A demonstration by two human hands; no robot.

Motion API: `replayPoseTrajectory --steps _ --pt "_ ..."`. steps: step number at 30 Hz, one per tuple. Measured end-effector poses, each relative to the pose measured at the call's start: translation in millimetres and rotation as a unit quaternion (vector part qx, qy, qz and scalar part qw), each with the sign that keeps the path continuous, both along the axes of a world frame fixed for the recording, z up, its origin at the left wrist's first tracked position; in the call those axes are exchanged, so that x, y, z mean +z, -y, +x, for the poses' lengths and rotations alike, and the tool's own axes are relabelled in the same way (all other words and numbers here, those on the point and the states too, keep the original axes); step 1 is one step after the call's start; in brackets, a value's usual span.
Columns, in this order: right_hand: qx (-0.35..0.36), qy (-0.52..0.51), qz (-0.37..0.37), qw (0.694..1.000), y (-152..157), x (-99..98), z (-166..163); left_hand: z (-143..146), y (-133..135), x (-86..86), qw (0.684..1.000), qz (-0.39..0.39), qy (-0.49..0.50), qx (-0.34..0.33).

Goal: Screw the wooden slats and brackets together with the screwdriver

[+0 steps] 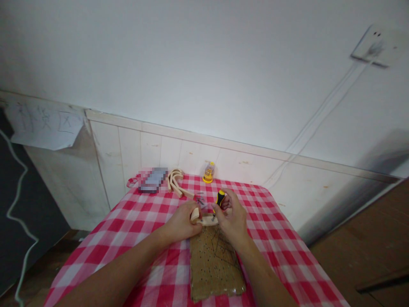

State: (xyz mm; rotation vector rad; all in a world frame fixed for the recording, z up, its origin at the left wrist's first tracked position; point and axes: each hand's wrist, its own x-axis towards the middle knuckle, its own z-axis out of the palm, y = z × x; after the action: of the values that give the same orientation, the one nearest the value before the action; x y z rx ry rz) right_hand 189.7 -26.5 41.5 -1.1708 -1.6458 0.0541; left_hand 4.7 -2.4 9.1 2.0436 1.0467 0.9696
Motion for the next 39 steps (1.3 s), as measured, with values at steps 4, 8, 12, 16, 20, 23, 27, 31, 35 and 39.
replayPoseTrajectory --steps 4,8,12,16,20,23,27,31,35,39 --pt "-0.007 0.030 0.039 0.999 3.1 -1.5 -2.6 0.1 0.3 0.3 1.000 -0.003 0.009 -0.002" --pt "0.005 0.028 0.065 0.998 6.8 -6.2 -10.8 0.6 1.4 2.8 0.999 -0.010 0.030 -0.017" --pt "0.032 0.038 0.039 0.998 7.2 -11.5 -16.2 0.7 1.2 2.6 0.999 -0.025 0.027 -0.015" --pt "0.041 0.036 0.020 0.998 5.9 -12.8 -15.6 0.8 0.0 -0.4 1.000 -0.017 0.022 -0.006" --pt "0.050 0.038 0.029 0.998 4.9 -12.4 -14.8 1.1 -1.3 -2.3 0.999 -0.023 0.025 -0.012" --pt "0.053 0.038 0.022 0.998 3.9 -13.0 -14.0 1.0 -1.5 -2.2 0.999 -0.019 0.031 -0.018" --pt "0.055 0.033 -0.004 0.998 2.7 -13.4 -12.7 0.8 -0.5 -0.8 0.999 -0.007 0.033 -0.017" --pt "0.081 0.031 -0.020 0.996 5.5 -9.3 -13.8 0.8 -0.4 -1.0 0.999 -0.005 0.030 -0.018" --pt "0.129 0.037 -0.032 0.990 10.6 -3.2 -16.5 1.2 -2.3 -4.3 0.999 -0.017 0.036 -0.027" --pt "0.147 0.006 -0.050 0.988 11.4 -0.9 -19.2 1.3 -2.9 -5.2 0.999 -0.020 0.036 -0.018"
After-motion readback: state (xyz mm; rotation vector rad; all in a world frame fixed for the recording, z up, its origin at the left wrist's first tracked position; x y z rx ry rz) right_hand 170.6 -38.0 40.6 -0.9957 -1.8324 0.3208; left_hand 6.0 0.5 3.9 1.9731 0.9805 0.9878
